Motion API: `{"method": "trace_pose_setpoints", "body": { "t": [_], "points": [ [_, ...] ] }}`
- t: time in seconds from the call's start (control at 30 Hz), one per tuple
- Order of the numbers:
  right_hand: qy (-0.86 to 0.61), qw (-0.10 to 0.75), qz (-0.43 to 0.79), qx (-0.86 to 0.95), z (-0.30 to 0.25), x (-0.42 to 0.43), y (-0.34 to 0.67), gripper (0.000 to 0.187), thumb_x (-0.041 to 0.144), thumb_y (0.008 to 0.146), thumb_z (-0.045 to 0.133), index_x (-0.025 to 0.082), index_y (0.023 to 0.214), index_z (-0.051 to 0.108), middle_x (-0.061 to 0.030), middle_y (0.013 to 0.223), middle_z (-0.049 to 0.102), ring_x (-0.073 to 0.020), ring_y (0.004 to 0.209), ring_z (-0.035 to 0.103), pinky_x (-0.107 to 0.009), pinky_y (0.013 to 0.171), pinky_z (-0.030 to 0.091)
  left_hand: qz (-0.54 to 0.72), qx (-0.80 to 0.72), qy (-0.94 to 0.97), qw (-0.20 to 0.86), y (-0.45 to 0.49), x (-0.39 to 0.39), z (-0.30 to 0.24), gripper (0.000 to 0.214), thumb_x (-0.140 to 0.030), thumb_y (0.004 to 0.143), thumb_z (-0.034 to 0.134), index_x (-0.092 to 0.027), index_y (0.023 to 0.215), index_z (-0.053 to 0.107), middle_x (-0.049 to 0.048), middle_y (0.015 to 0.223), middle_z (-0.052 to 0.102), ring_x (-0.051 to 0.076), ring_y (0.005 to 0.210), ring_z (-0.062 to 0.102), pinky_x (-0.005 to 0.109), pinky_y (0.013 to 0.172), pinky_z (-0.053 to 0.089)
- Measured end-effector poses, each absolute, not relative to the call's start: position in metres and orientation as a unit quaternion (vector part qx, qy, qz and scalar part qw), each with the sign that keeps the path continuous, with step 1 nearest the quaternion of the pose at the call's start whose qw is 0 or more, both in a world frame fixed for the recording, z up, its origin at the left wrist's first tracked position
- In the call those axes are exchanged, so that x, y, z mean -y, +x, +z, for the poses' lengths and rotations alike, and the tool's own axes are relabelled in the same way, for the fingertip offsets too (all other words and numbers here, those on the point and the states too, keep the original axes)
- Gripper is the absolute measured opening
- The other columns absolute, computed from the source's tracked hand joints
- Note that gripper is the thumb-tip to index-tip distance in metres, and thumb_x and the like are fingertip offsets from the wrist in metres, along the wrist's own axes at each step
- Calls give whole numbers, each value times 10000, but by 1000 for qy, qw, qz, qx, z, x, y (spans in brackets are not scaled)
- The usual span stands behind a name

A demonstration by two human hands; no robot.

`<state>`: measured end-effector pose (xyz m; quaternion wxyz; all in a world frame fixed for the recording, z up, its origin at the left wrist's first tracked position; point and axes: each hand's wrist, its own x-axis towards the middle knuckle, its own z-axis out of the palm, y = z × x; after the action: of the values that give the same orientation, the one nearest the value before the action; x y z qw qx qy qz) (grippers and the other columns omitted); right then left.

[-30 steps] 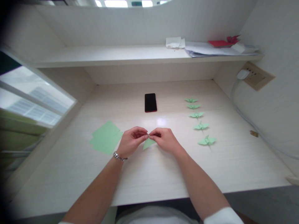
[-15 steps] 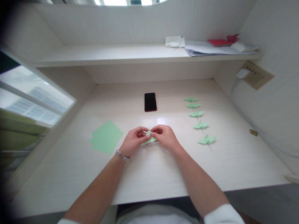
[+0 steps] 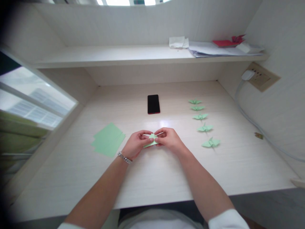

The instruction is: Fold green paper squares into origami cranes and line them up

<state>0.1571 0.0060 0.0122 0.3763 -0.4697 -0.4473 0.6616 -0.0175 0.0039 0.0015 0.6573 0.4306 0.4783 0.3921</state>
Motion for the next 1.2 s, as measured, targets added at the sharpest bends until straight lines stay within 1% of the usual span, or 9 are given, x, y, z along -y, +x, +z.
{"method": "trace_pose_setpoints", "body": {
  "t": [0.17, 0.3, 0.5, 0.6, 0.7, 0.83, 0.93, 1.13, 1.2],
  "points": [
    [-464, 378, 688, 412, 12, -6, 158, 341, 256, 590, 816, 142, 865, 648, -20, 668, 673, -145, 622, 648, -292, 627, 555, 386, -475, 400, 682, -19, -5, 1, 411, -266, 608, 809, -139, 952, 624, 22, 661, 682, 160, 604, 659, 273, 587, 532],
    [-462, 375, 695, 403, 11, -7, 157, 332, 232, 595, 809, 140, 866, 641, -15, 665, 668, -133, 599, 641, -277, 614, 551, 379, -480, 389, 689, -19, -5, 2, 409, -245, 606, 809, -139, 954, 621, 21, 666, 676, 155, 608, 656, 267, 587, 530],
    [-476, 379, 677, 413, 11, -5, 153, 301, 201, 605, 791, 137, 853, 633, -10, 688, 662, -128, 626, 641, -246, 593, 545, 357, -491, 380, 698, -18, -4, 6, 451, -246, 602, 815, -123, 987, 617, 46, 720, 687, 164, 662, 667, 275, 633, 531],
    [-479, 377, 675, 415, 12, -5, 153, 281, 184, 608, 780, 140, 845, 634, -13, 715, 663, -130, 645, 645, -248, 606, 551, 363, -490, 401, 683, -20, -4, 7, 466, -220, 596, 814, -110, 1004, 618, 21, 651, 662, 136, 606, 641, 245, 606, 512],
    [-480, 368, 678, 418, 11, -6, 155, 253, 186, 631, 764, 138, 844, 635, -13, 693, 657, -133, 624, 651, -257, 612, 555, 374, -495, 429, 657, -22, -5, 7, 457, -206, 609, 802, -120, 1019, 620, -10, 609, 637, 108, 554, 612, 211, 563, 488],
    [-474, 368, 678, 424, 7, -7, 156, 250, 200, 644, 763, 135, 847, 633, -15, 658, 658, -141, 599, 661, -261, 610, 554, 385, -495, 422, 655, -21, -4, 7, 457, -219, 628, 792, -136, 1032, 596, 5, 664, 659, 136, 612, 650, 263, 626, 538],
    [-478, 382, 664, 429, 7, -7, 156, 255, 191, 638, 771, 136, 846, 634, -17, 662, 663, -135, 593, 657, -250, 597, 555, 383, -490, 422, 660, -20, -3, 7, 476, -226, 609, 807, -138, 1023, 589, 17, 683, 670, 158, 644, 669, 303, 664, 561],
    [-483, 367, 684, 406, 14, -10, 166, 217, 229, 696, 749, 129, 856, 643, -49, 718, 682, -169, 638, 690, -305, 663, 590, 385, -491, 426, 655, -22, -4, 8, 491, -221, 592, 816, -137, 1024, 597, 35, 729, 688, 160, 649, 680, 297, 665, 574],
    [-482, 358, 687, 410, 15, -11, 170, 212, 227, 700, 749, 127, 852, 640, -49, 707, 682, -175, 642, 697, -303, 660, 591, 385, -493, 425, 654, -23, -5, 8, 491, -218, 595, 814, -136, 1027, 597, 33, 724, 687, 157, 640, 680, 294, 664, 574]
  ]
}}
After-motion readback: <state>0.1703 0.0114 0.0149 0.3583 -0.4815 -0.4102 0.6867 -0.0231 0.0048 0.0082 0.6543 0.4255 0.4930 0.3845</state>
